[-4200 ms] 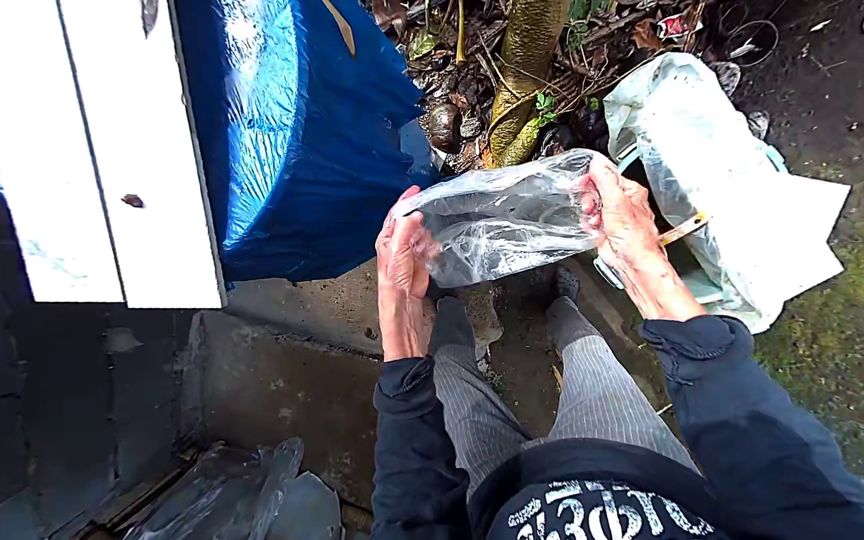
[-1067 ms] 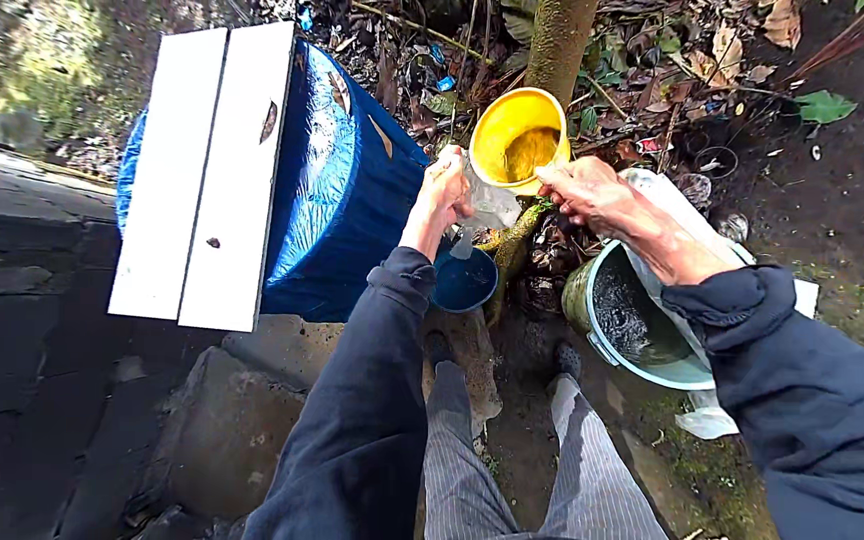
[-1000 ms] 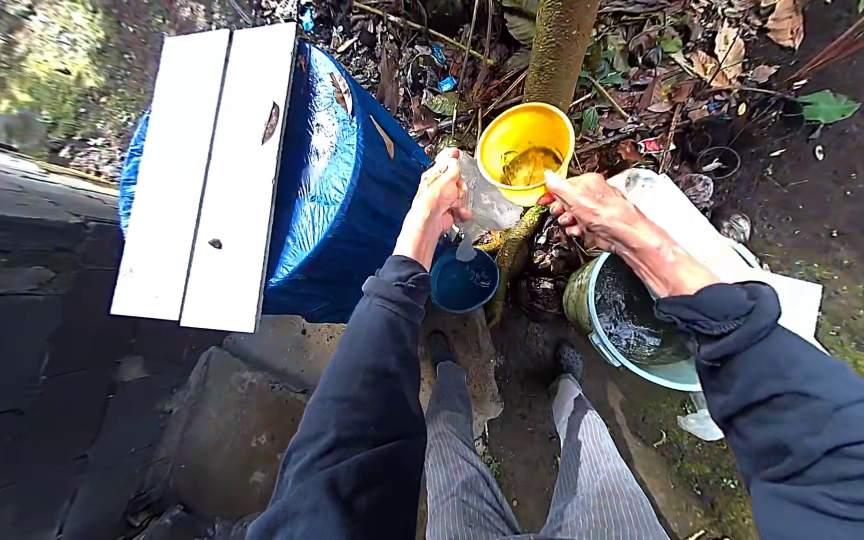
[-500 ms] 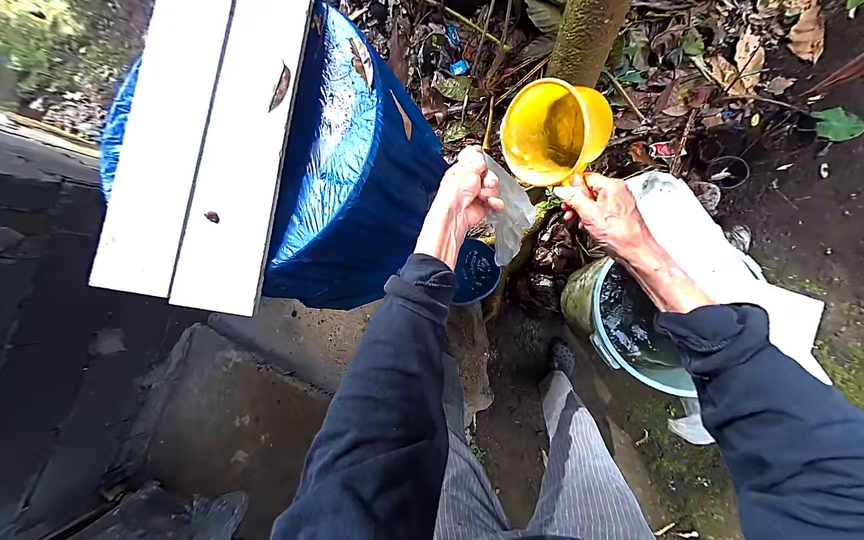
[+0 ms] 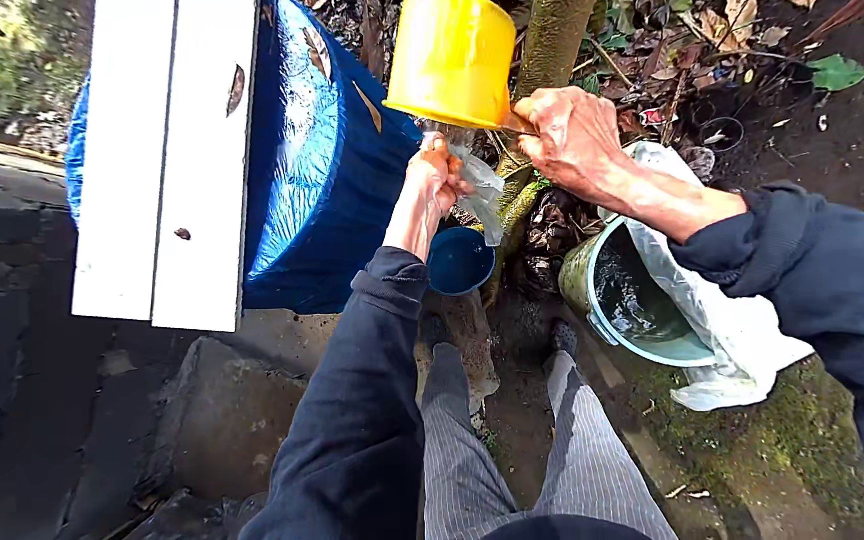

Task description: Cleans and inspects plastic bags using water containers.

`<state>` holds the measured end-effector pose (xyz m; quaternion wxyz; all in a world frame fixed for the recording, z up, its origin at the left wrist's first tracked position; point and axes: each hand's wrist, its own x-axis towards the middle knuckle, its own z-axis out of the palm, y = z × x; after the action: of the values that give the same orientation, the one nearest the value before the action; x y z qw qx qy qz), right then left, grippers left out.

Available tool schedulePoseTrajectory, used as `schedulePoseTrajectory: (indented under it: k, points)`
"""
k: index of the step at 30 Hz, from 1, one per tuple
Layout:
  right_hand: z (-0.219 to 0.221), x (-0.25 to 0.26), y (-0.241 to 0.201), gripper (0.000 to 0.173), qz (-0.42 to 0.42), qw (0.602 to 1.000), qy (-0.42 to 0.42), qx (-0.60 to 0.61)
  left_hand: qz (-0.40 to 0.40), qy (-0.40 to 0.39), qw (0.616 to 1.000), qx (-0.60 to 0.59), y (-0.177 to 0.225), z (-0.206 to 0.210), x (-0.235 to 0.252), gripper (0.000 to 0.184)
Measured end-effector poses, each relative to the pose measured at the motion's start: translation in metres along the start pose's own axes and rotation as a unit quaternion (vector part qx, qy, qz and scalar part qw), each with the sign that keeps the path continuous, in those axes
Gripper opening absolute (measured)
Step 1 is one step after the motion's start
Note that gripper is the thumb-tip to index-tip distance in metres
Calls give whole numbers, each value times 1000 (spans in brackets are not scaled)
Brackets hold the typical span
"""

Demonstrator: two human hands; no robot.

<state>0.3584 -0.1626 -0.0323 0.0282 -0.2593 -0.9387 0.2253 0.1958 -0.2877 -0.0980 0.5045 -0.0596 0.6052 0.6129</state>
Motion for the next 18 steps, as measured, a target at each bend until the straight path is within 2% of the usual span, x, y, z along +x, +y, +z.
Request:
schedulePoseTrajectory:
  k: [2, 5, 7, 9, 12, 15, 18]
  points:
    - [1, 7, 3, 19, -8, 1000, 13, -10, 4, -7, 1000, 19, 4, -6, -5, 23]
    - [6, 1, 26, 21, 36, 998, 31, 47, -4, -39, 999, 32, 9, -18, -14, 16]
    - [12, -24, 53, 25, 71, 987, 50, 136, -3, -68, 997, 30, 17, -27, -19, 15]
    - [21, -81, 80, 28, 128, 964, 38, 232, -2, -90, 996, 27, 27, -30, -31, 14]
    - [62, -187, 133, 42, 241, 905, -35, 350, 16, -106, 994, 22, 37, -39, -64, 14]
    - [120, -260, 181, 58, 401, 826, -109, 380, 28, -112, 993, 30, 59, -37, -74, 23]
    - [181, -324, 220, 58, 513, 760, -150, 370, 37, -140, 988, 60, 82, -38, -75, 34]
